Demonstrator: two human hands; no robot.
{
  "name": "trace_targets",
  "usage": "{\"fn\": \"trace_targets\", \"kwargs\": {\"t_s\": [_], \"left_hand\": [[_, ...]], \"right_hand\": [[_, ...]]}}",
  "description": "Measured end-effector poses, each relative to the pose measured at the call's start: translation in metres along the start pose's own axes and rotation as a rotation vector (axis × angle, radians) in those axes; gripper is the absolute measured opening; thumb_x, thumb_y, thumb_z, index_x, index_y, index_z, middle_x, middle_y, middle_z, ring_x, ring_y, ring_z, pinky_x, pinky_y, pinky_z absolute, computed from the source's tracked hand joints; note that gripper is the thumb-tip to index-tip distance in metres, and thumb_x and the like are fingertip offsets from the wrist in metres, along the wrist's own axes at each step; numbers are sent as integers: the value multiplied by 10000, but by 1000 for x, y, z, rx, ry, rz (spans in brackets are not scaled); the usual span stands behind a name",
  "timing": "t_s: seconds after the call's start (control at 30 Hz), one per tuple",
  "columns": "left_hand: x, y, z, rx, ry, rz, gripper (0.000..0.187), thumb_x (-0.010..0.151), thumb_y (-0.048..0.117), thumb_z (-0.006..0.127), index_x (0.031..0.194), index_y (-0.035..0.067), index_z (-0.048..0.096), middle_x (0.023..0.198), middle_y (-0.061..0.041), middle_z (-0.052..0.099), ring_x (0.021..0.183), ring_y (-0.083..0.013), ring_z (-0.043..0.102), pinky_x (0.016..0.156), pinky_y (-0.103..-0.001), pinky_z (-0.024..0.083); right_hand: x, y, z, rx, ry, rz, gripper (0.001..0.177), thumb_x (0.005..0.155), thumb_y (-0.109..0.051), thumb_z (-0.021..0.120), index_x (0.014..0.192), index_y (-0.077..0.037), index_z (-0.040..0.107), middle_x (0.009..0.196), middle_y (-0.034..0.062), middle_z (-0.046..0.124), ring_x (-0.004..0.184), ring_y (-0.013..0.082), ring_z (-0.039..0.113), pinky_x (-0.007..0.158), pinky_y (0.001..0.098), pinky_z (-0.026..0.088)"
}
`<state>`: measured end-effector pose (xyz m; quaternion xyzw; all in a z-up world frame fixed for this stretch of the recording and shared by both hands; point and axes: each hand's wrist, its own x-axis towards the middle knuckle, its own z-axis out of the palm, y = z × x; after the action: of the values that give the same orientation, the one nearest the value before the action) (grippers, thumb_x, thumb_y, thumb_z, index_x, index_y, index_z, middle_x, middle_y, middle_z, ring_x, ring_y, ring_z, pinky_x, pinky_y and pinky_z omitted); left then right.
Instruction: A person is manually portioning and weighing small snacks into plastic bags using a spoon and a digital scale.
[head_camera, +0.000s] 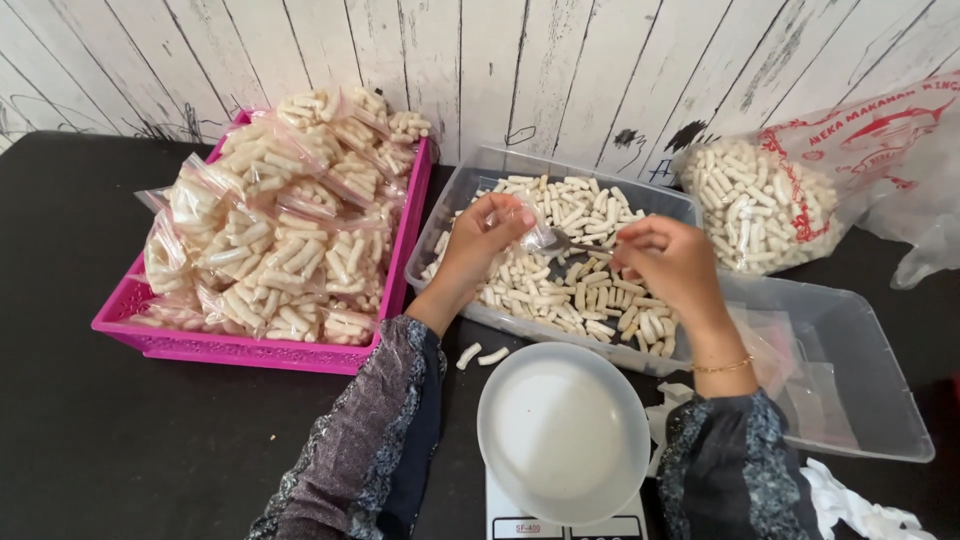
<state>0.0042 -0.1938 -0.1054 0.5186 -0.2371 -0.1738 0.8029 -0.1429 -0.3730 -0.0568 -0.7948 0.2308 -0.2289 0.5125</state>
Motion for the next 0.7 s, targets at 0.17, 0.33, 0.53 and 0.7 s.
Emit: {"fn": "trace_targets", "kwargs": {"t_s": [0.17, 0.33, 0.53, 0.7], "left_hand": [[5, -12, -6, -33, 21, 4, 226, 809, 147, 847, 970, 97, 696, 763, -29, 692, 646, -54, 657, 587, -138, 532], [4, -7, -3, -16, 0, -14, 166, 914, 253, 746, 850, 103, 714, 606, -67, 665, 496, -42, 590, 491, -148, 498], [5, -9, -3, -27, 42, 5, 313, 971, 330, 661, 806, 69, 711, 529, -121, 647, 370, -74, 519, 368, -169, 392], [4, -6, -2, -33, 70, 0, 385, 987, 400, 621, 866, 58, 748, 520, -107, 633, 365, -76, 480, 371, -171, 355]], "right_hand": [[3, 18, 7, 76, 187, -99, 83, 890, -100, 692, 957, -59, 721, 760, 170, 712, 632, 212, 727, 612, 283, 625], [4, 36, 17, 85, 166, -123, 185, 1011, -135, 562, 977, 9, 674, 810, 269, 703, 672, 301, 736, 580, 363, 635], [-8, 31, 32, 289, -11, 179, 246, 1010, -136, 537, 1042, 75, 659, 872, 325, 684, 773, 348, 749, 682, 427, 642], [3, 47, 18, 404, 48, 200, 222, 993, -154, 563, 1020, 40, 668, 840, 257, 685, 748, 299, 747, 690, 415, 647]]}}
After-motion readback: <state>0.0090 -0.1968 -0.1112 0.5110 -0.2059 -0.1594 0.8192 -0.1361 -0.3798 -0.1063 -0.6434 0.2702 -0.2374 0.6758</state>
